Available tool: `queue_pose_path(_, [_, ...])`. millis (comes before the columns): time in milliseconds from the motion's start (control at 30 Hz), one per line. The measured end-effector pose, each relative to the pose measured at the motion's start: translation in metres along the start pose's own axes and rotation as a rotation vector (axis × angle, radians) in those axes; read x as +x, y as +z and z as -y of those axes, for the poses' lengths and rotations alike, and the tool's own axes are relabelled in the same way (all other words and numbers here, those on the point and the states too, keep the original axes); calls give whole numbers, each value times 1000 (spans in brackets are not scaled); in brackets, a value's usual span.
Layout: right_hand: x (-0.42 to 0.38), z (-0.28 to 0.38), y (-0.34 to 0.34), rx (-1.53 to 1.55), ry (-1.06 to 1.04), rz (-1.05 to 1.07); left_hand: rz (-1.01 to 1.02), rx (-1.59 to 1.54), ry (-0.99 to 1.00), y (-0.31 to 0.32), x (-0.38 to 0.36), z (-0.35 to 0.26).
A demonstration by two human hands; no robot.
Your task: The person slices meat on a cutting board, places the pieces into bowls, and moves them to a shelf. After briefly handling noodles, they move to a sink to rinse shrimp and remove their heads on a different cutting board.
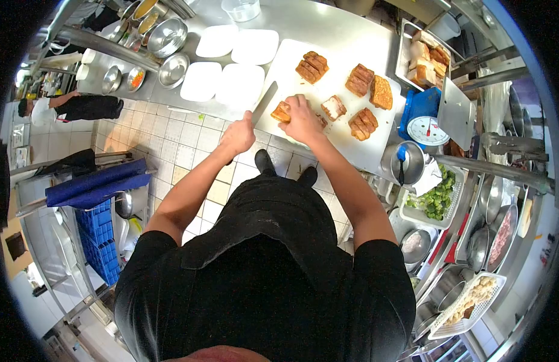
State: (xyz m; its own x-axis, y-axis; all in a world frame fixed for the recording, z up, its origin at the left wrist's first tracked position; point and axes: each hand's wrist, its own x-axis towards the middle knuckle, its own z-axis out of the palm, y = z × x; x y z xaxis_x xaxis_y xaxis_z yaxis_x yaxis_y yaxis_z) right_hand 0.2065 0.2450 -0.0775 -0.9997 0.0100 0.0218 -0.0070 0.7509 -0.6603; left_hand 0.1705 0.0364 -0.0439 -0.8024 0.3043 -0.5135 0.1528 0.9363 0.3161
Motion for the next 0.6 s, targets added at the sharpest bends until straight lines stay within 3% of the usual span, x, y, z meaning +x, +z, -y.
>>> queue_pose_path(133, [4, -17, -3, 20, -22, 56, 33, 51, 30, -16, -29, -41])
queue_pose_path(367, [11, -27, 2, 24, -53, 91, 92, 148, 37, -16, -46, -48])
queue_pose_path(467, [13, -33, 5, 20, -49, 104, 17, 72, 63, 34, 0, -40])
queue_pose_path(600, [7, -38, 7, 49, -91, 58, -13, 31, 148, 6, 20, -56])
